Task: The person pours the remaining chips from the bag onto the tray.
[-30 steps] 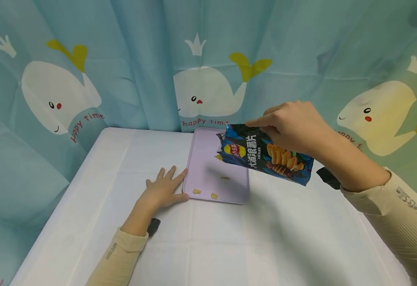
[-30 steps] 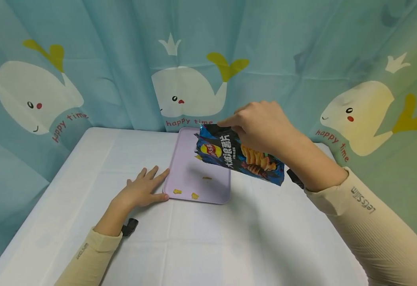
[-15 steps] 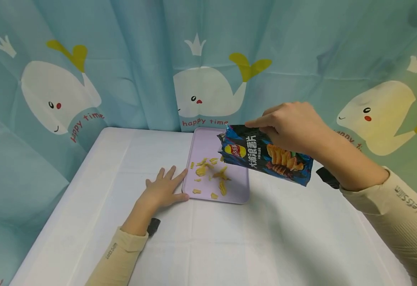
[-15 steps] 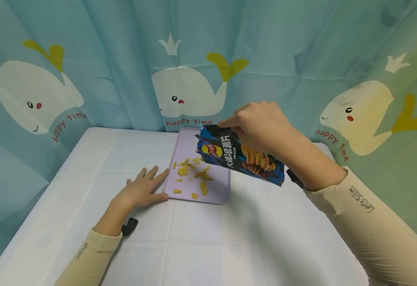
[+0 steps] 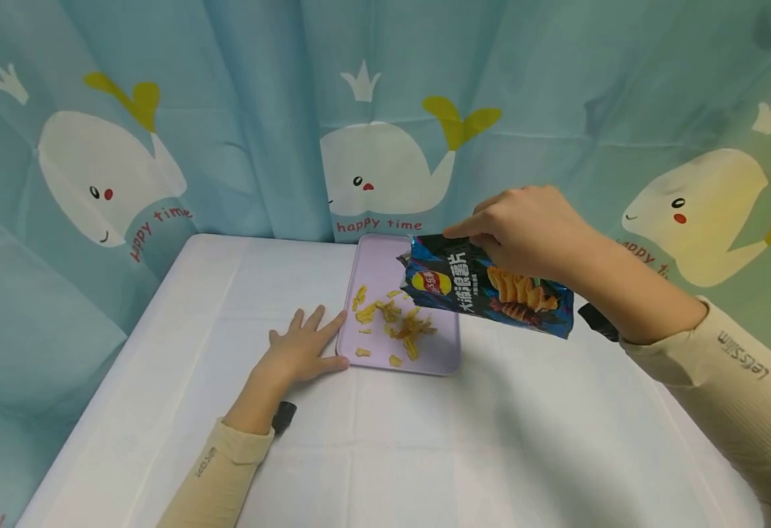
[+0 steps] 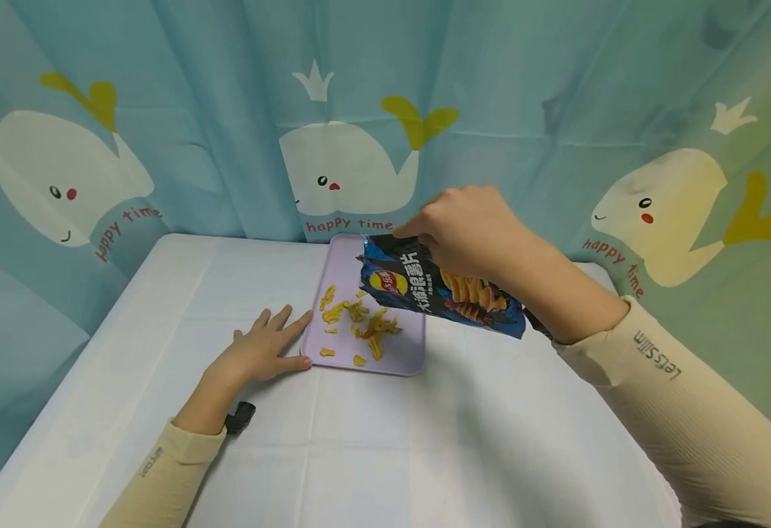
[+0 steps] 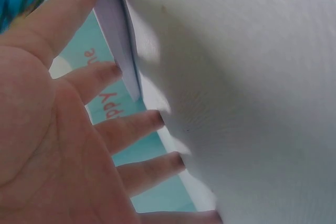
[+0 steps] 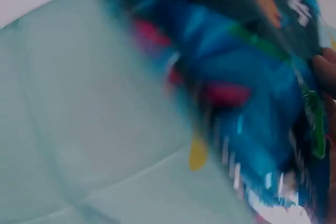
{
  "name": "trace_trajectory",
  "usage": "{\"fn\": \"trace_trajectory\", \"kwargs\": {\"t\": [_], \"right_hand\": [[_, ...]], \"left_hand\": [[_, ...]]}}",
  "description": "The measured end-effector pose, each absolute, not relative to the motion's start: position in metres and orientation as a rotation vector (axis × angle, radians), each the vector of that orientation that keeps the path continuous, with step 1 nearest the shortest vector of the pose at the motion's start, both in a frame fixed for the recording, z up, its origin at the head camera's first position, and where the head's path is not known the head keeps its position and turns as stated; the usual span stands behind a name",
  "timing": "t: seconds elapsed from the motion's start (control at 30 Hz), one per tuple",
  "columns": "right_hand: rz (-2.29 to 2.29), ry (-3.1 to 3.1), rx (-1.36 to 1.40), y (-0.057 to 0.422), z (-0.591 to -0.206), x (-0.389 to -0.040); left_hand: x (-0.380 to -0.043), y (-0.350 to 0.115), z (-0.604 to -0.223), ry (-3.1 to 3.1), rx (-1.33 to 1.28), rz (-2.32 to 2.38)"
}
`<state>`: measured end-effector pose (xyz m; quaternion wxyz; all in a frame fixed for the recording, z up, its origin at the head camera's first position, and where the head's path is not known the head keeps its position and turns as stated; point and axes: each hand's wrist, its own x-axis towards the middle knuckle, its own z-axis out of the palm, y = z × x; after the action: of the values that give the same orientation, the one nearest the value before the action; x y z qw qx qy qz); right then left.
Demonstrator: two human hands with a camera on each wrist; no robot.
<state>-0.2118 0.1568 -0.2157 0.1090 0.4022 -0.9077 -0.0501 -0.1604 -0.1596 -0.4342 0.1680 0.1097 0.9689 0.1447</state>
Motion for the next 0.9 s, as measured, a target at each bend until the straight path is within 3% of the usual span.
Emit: {"fn": "trace_trajectory", "kwargs": {"t": [0.9], "right_hand": [[-0.198,-2.668,1.219,0.1518,-0.2146,-0.2077]], "left_hand": [[-0.1614,-0.1596,-0.4345,2.754,0.3,0.389]]}}
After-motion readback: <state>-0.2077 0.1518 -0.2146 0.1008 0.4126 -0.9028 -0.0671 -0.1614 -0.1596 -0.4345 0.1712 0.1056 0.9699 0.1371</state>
